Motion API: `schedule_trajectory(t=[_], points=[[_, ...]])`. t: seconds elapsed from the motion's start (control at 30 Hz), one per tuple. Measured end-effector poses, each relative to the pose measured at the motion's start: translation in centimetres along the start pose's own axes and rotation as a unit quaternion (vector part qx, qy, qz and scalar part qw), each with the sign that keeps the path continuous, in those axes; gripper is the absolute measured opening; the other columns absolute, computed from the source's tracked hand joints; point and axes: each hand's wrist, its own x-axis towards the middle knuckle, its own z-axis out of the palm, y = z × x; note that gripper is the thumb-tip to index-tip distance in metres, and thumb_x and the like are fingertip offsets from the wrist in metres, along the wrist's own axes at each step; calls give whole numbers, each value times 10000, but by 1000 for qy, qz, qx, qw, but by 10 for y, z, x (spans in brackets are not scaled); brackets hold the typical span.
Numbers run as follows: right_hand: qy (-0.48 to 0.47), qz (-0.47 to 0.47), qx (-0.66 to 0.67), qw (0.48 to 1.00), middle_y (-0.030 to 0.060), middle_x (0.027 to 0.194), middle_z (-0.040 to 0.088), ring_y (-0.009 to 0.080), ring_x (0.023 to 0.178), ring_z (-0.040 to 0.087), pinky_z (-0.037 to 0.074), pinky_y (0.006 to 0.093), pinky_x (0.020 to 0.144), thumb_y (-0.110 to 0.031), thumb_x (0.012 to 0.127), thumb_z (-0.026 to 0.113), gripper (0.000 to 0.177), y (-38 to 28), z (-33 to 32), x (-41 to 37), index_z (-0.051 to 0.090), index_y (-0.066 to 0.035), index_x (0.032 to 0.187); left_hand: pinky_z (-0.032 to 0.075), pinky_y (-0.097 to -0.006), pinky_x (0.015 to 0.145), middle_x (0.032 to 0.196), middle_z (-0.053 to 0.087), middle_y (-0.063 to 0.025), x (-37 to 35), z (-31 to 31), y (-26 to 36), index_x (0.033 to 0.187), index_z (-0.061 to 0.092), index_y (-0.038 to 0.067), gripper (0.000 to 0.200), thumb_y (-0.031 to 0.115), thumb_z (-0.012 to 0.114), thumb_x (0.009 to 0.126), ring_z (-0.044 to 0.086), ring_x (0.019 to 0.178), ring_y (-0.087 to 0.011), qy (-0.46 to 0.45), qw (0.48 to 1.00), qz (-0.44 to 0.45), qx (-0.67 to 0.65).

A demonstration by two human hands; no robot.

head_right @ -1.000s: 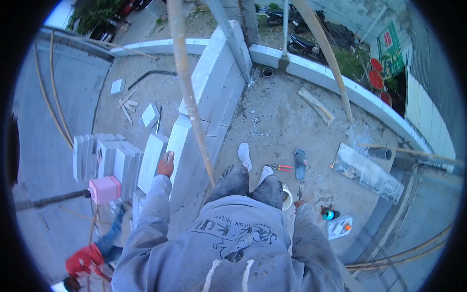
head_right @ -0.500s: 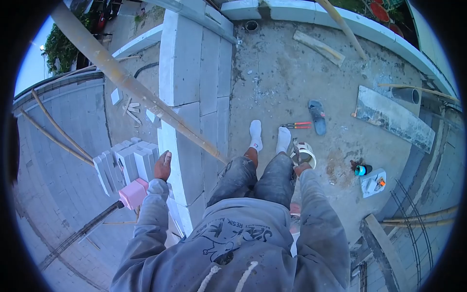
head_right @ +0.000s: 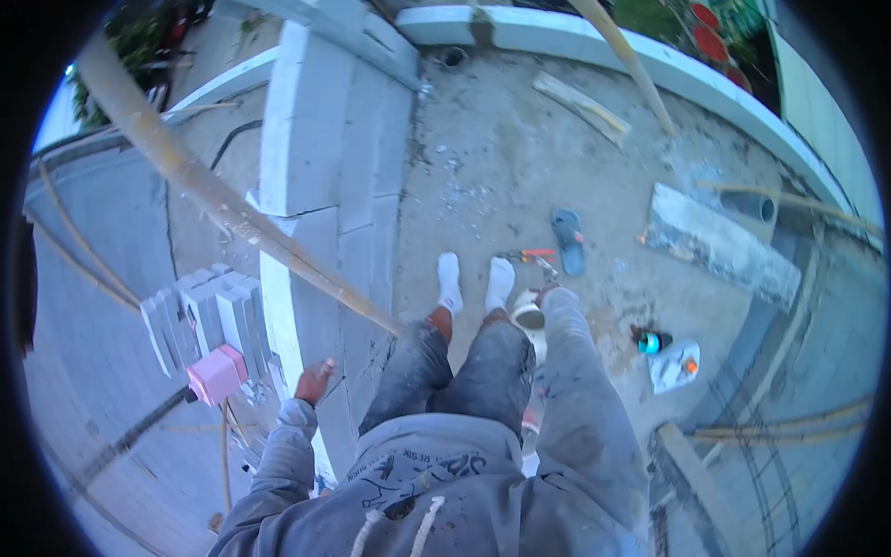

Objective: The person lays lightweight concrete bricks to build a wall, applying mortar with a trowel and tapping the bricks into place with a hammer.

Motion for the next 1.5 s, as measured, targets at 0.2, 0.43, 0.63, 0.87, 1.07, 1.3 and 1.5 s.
schedule_trajectory(t=[0.2, 0.43, 0.63, 0.87, 1.07, 1.3, 1.5], points=[[210, 52, 151, 964, 166, 1216, 545, 333, 1149, 500, 405, 392, 953, -245, 783, 545, 407, -3, -44, 54, 586, -29, 1126, 426, -372, 879, 1058, 608, -204, -25, 21, 3, 1099, 596, 32, 483, 447, 446, 902, 561, 1024, -354, 0, 997, 42, -65], [219, -214, -279, 910, 127, 1100, 617, 299, 1024, 584, 457, 390, 869, -291, 802, 573, 340, -74, -16, 63, 625, -57, 1043, 422, -380, 883, 1056, 607, -207, -37, 32, -18, 1113, 586, 32, 497, 454, 427, 905, 561, 1023, -359, 82, 992, 4, -95], [216, -213, 56, 951, 170, 960, 652, 307, 868, 640, 488, 390, 800, -321, 806, 532, 397, -133, 32, -46, 606, -4, 1034, 408, -380, 904, 1091, 596, -204, -75, 73, -36, 1119, 581, 20, 554, 501, 431, 889, 545, 1064, -346, 84, 981, 29, -174], [213, -180, -290, 915, 149, 1037, 630, 304, 976, 600, 475, 415, 825, -348, 811, 528, 400, -114, 63, -103, 593, -46, 1066, 419, -391, 891, 1094, 607, -177, -123, 184, -157, 1131, 585, 62, 593, 568, 434, 861, 564, 1048, -323, 161, 936, -25, -311], [169, -294, -652, 678, 118, 1028, 628, 299, 973, 591, 459, 400, 840, -330, 715, 644, 388, -97, 97, -125, 601, -164, 1063, 408, -403, 922, 1133, 569, -236, -222, 310, -220, 1121, 578, 5, 633, 554, 514, 813, 514, 1106, -363, 217, 787, -326, -477], [56, -223, -815, 532, 104, 1042, 640, 271, 1001, 605, 469, 418, 841, -394, 731, 629, 362, -179, 177, -172, 622, -160, 1007, 396, -390, 950, 1180, 532, -253, -277, 510, -229, 1142, 566, -5, 644, 542, 528, 802, 514, 1117, -356, 125, 657, -459, -585], [33, -353, -843, 404, 92, 952, 658, 286, 884, 631, 486, 403, 770, -328, 760, 623, 287, -304, 210, -155, 622, -119, 957, 387, -374, 961, 1214, 537, -182, -329, 528, -171, 1168, 567, 38, 534, 465, 477, 861, 498, 1146, -330, 126, 628, -457, -618]])
